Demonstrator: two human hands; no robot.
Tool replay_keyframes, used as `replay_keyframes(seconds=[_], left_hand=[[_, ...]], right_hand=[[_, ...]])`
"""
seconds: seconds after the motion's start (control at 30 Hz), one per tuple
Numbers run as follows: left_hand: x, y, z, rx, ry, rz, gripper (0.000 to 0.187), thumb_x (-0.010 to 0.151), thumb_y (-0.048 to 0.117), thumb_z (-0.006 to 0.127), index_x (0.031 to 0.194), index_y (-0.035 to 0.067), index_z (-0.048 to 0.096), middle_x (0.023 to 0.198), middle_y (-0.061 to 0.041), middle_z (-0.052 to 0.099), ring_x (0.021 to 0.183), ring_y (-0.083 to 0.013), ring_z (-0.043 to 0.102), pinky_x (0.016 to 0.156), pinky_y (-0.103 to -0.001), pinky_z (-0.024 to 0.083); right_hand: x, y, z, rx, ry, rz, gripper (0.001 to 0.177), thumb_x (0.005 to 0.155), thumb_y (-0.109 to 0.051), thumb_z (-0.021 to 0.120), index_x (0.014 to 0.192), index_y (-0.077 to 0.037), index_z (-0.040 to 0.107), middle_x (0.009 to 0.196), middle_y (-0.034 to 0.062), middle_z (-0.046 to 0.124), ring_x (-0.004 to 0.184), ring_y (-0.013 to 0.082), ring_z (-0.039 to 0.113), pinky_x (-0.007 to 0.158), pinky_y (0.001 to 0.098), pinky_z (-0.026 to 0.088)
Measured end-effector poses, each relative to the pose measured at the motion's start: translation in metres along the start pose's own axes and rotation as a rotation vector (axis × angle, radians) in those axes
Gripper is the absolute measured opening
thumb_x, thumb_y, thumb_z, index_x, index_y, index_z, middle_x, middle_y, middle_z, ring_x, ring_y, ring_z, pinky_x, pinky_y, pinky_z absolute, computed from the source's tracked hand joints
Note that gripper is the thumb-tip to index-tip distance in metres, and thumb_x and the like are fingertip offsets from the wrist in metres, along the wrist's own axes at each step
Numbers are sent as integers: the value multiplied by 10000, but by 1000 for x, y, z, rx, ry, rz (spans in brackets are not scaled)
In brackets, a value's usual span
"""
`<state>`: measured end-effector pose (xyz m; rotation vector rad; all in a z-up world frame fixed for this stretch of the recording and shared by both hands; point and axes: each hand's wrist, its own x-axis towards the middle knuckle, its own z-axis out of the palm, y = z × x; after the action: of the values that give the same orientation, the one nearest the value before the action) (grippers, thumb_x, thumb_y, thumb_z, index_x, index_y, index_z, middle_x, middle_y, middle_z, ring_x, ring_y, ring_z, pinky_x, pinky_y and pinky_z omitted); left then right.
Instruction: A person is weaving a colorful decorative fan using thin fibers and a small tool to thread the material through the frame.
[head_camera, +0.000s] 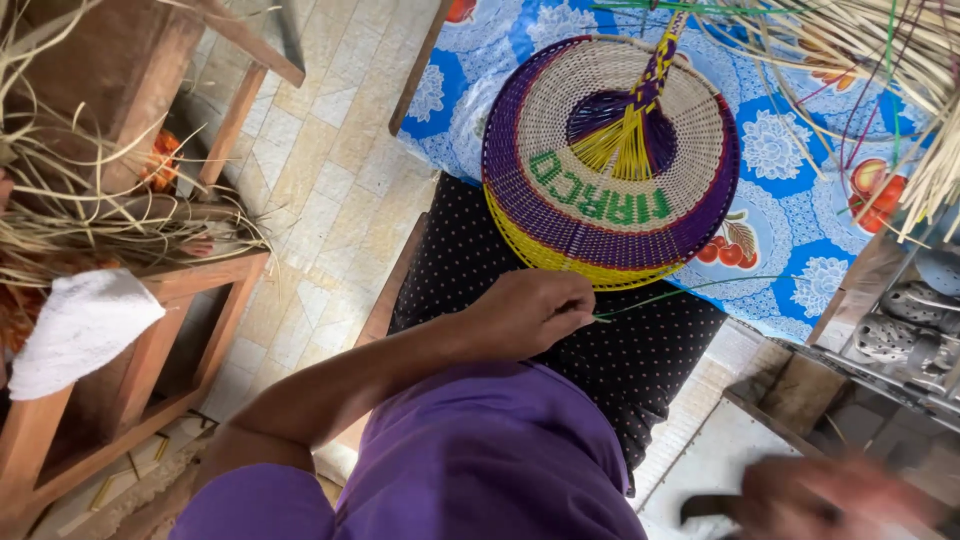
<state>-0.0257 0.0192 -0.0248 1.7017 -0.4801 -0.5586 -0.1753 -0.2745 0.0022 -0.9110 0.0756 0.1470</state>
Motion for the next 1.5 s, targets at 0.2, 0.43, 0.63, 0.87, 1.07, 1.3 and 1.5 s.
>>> replay_keyframes(seconds=[0.2,0.43,0.63,0.87,1.07,1.3,1.5], left_hand=[[4,-17,28,438,-194,49,121,848,156,523,728,139,516,713,-10,525,608,-209,522,480,-370,379],[8,-19,50,397,-102,196,87,829,193,572,751,154,573,718,12,533,603,-213,553,474,-367,381],[17,-20,54,433,175,73,211,762,244,584,599,151,489,610,10,554,540,-189,553,442,-378,357],[24,-51,38,752,273,319,303,615,131,807,755,69,546,783,-74,509,705,-223,485,547,-321,399],[45,-71,45,999,290,537,109,834,-16,524,806,87,504,696,-42,406,616,-181,385,571,-311,307],[14,-55,16,966,226,461,112,785,-6,559,739,77,499,711,-75,481,657,-219,468,650,-344,374],[-61,-63,-41,961,369,374,160,748,-40,590,843,77,539,835,-90,567,728,-236,542,460,-313,459]], right_hand=[[47,38,85,215,66,301,340,885,-357,480,738,-53,437,503,19,321,420,133,299,331,247,206],[71,31,97,-793,510,310,357,822,-130,449,1140,-3,551,1045,116,624,376,69,302,321,195,267],[97,64,90,-1151,286,174,230,877,-185,500,758,-49,642,672,6,608,670,75,535,606,238,433],[99,41,29,-1337,419,219,128,765,-185,664,852,-97,696,805,49,686,726,136,627,658,266,505],[93,6,-7,-1707,417,-159,101,907,-72,688,909,27,671,725,95,622,635,176,591,563,286,487],[93,3,-10,-1625,501,-198,76,936,-27,703,927,34,658,726,79,593,675,137,538,589,271,446],[96,6,-22,-1591,534,-225,106,945,-25,712,903,52,653,663,79,536,622,124,444,540,281,337]])
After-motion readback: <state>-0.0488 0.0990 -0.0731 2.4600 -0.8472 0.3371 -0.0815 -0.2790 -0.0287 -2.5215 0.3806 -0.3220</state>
